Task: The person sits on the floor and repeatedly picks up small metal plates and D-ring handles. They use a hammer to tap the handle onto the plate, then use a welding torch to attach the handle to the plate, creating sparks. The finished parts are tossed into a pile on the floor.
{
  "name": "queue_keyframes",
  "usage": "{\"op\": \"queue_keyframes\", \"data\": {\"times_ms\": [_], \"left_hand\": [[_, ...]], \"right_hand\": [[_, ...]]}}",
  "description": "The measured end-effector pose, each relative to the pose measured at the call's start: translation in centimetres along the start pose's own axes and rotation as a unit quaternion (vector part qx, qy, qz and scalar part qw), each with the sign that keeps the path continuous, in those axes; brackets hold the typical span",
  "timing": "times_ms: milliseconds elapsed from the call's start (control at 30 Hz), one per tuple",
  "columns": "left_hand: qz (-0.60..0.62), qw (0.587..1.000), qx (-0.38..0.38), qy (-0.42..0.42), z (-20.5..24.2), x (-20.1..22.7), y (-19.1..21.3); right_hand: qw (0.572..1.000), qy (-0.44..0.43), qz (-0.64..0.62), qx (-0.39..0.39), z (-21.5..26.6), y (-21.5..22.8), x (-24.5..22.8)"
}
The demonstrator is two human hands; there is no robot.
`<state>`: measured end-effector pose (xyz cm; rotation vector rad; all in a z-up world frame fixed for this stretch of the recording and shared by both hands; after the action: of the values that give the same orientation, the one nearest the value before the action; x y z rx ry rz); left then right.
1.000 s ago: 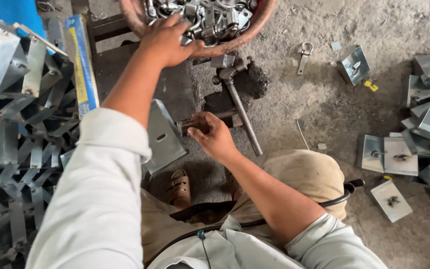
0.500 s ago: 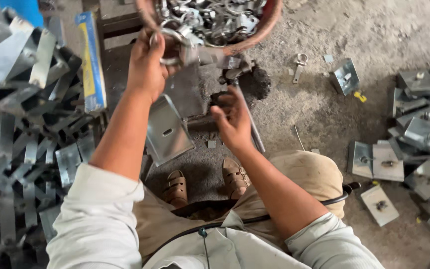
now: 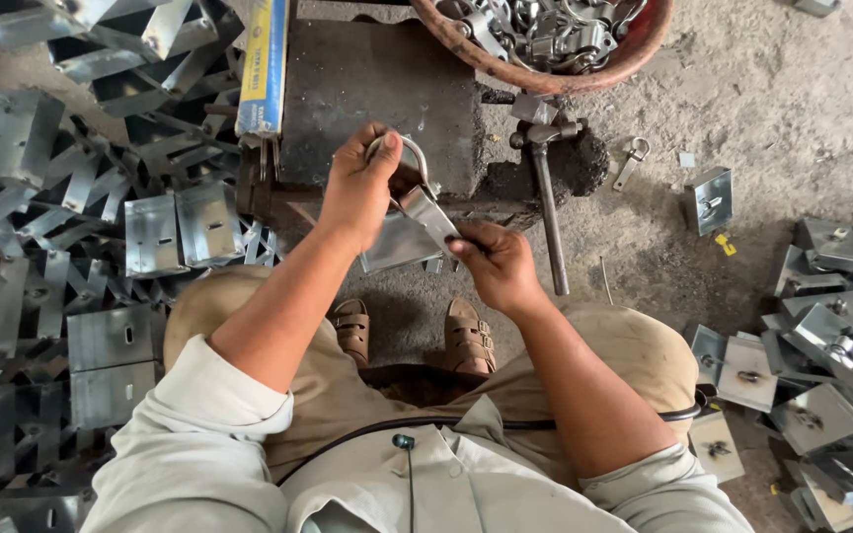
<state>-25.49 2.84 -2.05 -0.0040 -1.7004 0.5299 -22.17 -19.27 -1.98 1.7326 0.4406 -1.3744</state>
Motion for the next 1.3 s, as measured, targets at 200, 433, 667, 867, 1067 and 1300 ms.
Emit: {"op": "queue_keyframes", "data": {"times_ms": [200,433,667,867,1067,1300], "left_hand": [[0.138,0.975,0.017,0.175,1.5,-0.5,-1.3],[-0.240,0.946,-0.020,0.217,-0.6,3.7,1.3],[-0.412,0.911,-0.031,0.000,-2.4,2.5,4.1],[-0.519,0.854,-0.026,-0.025,-2.3,4.1,4.4],[-0.470,0.879,-0.057,-0.061,-3.0,3.1,3.6],[-0.426,0.903,-0.054,-0.021,-3.0,2.8,4.3]], "right_hand": [[0.999,0.034,0.022,0.021,0.5,-1.5,-0.9],[0.974,-0.143,0.115,0.130,-0.8,1.9,2.4],[0.911,-0.173,0.310,0.210,0.0,7.0,10.4],[0.924,-0.263,0.185,0.207,0.8,6.7,9.5],[0.937,-0.247,0.177,0.174,3.0,4.2,-0.8],[0.869,0.059,0.350,0.344,9.9,9.5,-10.1]]}}
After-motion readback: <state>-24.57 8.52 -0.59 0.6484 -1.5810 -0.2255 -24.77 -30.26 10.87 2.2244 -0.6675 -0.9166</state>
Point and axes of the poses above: each hand's wrist, its own z-axis away from the middle knuckle, its own y-axis out of the back of the hand, x = y × z, the point moved 4 cm from there along -z, towards the middle knuckle, and after that the axes turned 11 degrees about -x, right-handed, at the moved point
